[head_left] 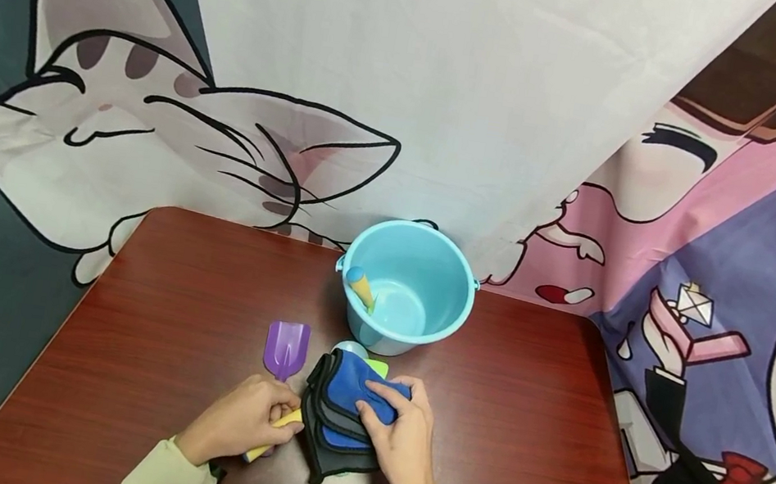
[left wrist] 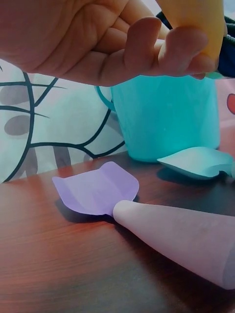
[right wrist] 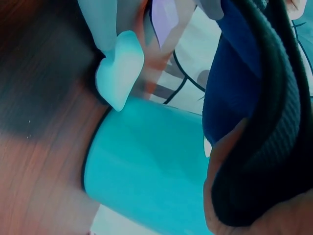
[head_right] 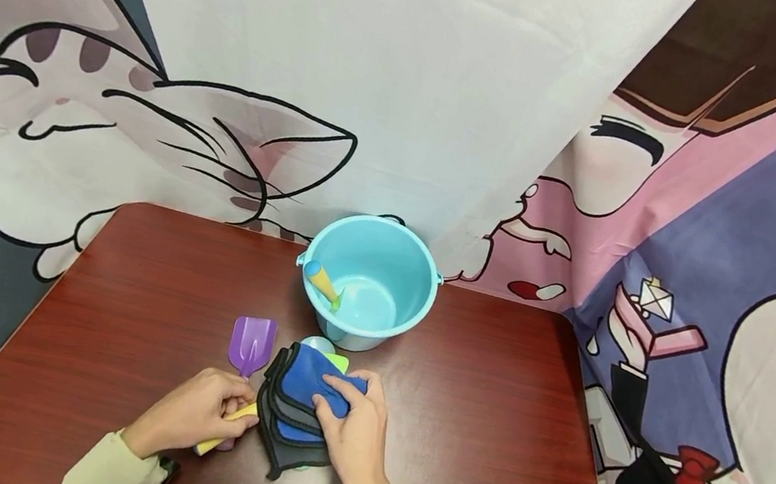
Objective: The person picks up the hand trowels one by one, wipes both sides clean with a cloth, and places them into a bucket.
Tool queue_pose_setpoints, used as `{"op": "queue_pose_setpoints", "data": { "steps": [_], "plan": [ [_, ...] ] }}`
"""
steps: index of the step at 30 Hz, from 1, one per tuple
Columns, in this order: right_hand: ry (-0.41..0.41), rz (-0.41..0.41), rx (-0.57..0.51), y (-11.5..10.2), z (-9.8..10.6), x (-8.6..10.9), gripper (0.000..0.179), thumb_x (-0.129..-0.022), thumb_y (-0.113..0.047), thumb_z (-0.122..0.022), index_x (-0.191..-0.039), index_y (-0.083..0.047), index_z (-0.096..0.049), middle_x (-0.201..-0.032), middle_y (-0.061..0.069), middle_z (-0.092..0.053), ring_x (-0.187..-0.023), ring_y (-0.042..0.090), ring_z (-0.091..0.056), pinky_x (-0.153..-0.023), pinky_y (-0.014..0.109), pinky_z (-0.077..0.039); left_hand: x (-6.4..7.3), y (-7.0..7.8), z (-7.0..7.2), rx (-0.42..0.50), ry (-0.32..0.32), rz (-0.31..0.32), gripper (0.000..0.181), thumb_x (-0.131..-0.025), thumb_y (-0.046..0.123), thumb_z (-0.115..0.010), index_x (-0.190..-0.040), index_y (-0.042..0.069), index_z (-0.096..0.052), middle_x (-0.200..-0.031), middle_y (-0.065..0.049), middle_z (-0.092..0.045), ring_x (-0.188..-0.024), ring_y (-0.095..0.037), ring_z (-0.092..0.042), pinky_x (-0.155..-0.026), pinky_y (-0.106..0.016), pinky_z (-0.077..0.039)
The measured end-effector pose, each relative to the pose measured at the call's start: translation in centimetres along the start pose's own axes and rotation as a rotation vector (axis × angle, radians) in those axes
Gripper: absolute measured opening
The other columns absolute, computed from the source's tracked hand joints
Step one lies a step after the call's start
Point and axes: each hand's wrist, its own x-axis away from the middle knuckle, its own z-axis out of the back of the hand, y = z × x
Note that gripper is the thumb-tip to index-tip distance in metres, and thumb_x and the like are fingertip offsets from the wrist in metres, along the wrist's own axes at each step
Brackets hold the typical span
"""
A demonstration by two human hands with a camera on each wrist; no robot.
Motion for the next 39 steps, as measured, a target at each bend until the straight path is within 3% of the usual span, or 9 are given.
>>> {"op": "queue_pose_setpoints", "data": {
  "steps": [6, 15, 27, 39],
  "plan": [
    [0.011, 0.000, 0.002, 0.2, 0.0, -0.1, 0.027, -0.068, -0.017, -0.092, -0.094, -0.019, -0.082, -0.099, 0.001, -0.061, -0.094, 0.013, -0.060, -0.082, 0.034, -0.051, -0.1, 0.1, -0.1, -0.027, 0.011, -0.059, 0.035, -0.083, 0.015, -0.078, -0.063, 0.022, -0.050, -0.058, 0.021, -0.034, -0.053, 0.007, -0.036, -0.048, -0.014, -0.029],
    [0.025, -0.065, -0.001, 0.3, 0.2, -0.4, 0.026, -0.068, -0.017, -0.091, -0.093, -0.019, -0.082, -0.098, 0.001, -0.061, -0.094, 0.014, -0.060, -0.082, 0.035, -0.051, -0.1, 0.3, 0.0, -0.022, 0.016, -0.064, 0.020, -0.081, 0.013, -0.079, -0.072, 0.021, -0.064, -0.060, 0.020, -0.043, -0.054, 0.007, -0.041, -0.048, -0.015, -0.034],
    [0.082, -0.088, 0.032, 0.9, 0.7, -0.7, 0.028, -0.069, -0.014, -0.091, -0.095, -0.017, -0.082, -0.100, 0.002, -0.062, -0.093, 0.017, -0.061, -0.083, 0.038, -0.050, 0.2, 0.2, 0.1, -0.004, -0.026, -0.009, 0.004, -0.083, 0.017, -0.079, -0.085, 0.016, -0.075, -0.065, 0.020, -0.052, -0.056, 0.006, -0.044, -0.047, -0.018, -0.040],
    [0.109, -0.137, 0.046, 1.6, 1.8, -1.0, 0.026, -0.072, -0.014, -0.091, -0.096, -0.016, -0.082, -0.103, 0.004, -0.062, -0.094, 0.021, -0.062, -0.085, 0.042, -0.051, 0.4, 0.1, 0.2, -0.019, -0.035, 0.013, 0.004, -0.083, 0.017, -0.080, -0.085, 0.019, -0.076, -0.066, 0.021, -0.052, -0.059, 0.004, -0.045, -0.051, -0.018, -0.039]
  ]
}}
